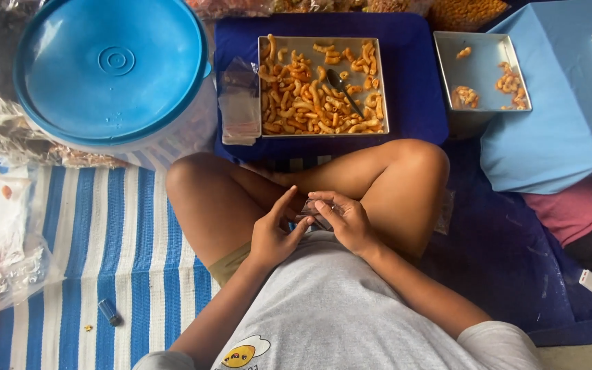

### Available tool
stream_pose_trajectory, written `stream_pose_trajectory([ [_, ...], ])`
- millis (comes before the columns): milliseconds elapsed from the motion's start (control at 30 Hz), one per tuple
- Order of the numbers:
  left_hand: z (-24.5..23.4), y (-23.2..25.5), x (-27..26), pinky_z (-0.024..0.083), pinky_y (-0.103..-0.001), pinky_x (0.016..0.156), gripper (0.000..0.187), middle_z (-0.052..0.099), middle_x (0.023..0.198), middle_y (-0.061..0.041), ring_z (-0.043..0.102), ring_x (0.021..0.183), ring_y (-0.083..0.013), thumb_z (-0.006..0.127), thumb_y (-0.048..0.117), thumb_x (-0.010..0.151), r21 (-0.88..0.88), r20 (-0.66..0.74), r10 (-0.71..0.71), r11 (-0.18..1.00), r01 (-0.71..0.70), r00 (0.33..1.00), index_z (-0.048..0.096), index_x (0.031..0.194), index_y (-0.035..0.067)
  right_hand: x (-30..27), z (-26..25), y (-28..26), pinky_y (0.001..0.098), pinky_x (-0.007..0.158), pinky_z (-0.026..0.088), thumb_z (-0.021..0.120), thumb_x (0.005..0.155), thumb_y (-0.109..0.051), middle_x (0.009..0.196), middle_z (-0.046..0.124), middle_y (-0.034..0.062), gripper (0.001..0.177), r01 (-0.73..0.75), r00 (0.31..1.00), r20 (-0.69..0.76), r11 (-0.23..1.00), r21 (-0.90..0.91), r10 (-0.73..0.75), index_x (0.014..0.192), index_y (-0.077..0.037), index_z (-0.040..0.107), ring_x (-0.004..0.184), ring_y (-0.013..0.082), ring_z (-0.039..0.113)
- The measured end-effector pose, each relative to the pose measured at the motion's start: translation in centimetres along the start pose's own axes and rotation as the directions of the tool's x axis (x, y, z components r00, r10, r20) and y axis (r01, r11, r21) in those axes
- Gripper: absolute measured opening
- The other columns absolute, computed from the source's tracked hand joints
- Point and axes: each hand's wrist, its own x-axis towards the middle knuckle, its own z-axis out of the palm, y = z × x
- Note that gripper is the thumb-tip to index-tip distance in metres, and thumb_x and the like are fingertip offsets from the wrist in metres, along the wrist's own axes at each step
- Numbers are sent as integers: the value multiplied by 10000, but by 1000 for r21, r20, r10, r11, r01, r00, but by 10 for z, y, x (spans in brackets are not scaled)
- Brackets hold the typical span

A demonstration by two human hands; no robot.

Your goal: Manually portioning and packaging fried snacks into small plastic bags using a spoon.

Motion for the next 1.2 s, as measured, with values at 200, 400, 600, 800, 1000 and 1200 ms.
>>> stream_pose_trajectory([
  [200,9,3,3,562,-266,644,439,801,869,-87,737,740,-147,845,270,888,-310,228,-365,852,422,903,751,1296,137,1,-7,20,294,725,652,663,1002,-110,904,750,117,211,84,992,-99,995,61,-78,1157,-5,758,809,151,734],
  [400,13,9,4,614,-318,842,292,825,944,-124,774,903,-163,814,190,927,-424,307,-428,739,524,850,786,1182,52,1,-8,12,298,705,651,666,998,-103,838,668,90,212,146,980,-149,987,64,-135,1157,-9,771,773,128,692],
  [600,18,14,-1,612,-374,899,377,818,1078,-148,784,981,-215,852,176,889,-410,348,-392,753,515,851,762,1222,25,0,-7,9,281,709,628,690,981,-101,773,618,75,212,211,969,-131,977,-7,-210,1147,-12,787,783,111,637],
  [800,14,31,0,614,-385,886,457,807,1001,-166,772,941,-222,878,181,860,-359,374,-374,785,505,848,734,1264,23,-4,-13,10,320,837,562,700,978,-105,904,601,94,212,265,959,-103,964,-21,-265,1146,-24,801,915,132,597],
  [1000,23,32,0,613,-367,857,292,807,963,-154,758,909,-194,820,182,919,-372,325,-381,790,488,865,772,1154,14,-5,-14,18,315,815,543,670,1000,-105,857,621,97,218,265,960,-95,964,12,-262,1159,-1,776,861,138,614],
  [1200,26,30,-1,626,-330,794,207,796,839,-147,746,823,-171,780,159,955,-443,278,-389,760,476,878,788,1101,12,-6,-12,13,281,735,613,671,1006,-151,746,692,114,243,133,982,-151,984,115,-115,1168,8,755,757,128,675],
])
